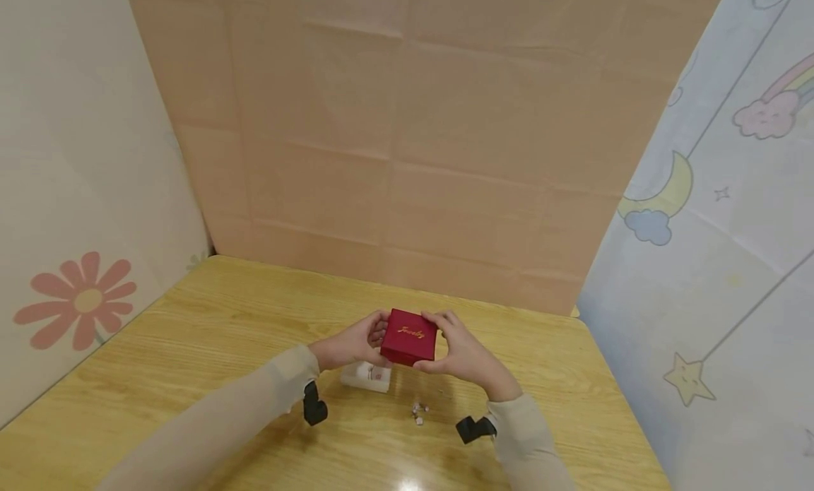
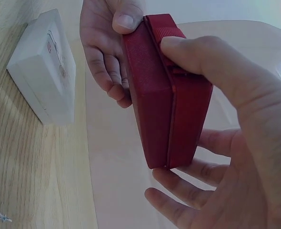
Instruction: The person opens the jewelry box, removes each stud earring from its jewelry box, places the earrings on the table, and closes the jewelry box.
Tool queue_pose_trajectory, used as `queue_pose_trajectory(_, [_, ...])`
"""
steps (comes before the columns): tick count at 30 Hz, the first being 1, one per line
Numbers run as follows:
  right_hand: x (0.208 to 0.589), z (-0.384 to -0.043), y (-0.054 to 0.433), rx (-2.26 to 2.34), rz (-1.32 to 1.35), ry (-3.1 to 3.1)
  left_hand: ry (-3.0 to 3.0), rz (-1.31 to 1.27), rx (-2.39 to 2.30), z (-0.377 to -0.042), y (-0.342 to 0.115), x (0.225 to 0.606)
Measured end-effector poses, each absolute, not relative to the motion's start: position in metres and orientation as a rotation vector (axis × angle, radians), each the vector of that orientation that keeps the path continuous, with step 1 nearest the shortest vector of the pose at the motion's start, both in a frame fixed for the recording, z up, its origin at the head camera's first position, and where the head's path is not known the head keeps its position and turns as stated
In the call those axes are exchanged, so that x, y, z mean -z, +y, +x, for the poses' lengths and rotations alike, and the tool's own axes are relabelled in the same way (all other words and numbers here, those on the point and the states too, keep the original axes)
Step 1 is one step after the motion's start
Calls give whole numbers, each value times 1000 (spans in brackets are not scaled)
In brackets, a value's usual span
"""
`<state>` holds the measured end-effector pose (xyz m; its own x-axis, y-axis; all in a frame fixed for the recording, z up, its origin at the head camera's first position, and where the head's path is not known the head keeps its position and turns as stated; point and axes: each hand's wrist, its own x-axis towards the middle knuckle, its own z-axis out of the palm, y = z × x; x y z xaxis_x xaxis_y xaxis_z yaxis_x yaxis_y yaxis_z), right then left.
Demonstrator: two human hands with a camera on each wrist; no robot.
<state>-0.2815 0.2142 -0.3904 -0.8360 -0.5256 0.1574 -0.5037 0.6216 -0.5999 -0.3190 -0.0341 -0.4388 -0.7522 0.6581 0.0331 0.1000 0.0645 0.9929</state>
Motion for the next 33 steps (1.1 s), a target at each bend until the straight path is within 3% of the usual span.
queue_pose_trajectory(33, [394, -282, 220, 1058, -840, 2747, 1884, 723, -1773, -320, -29, 441])
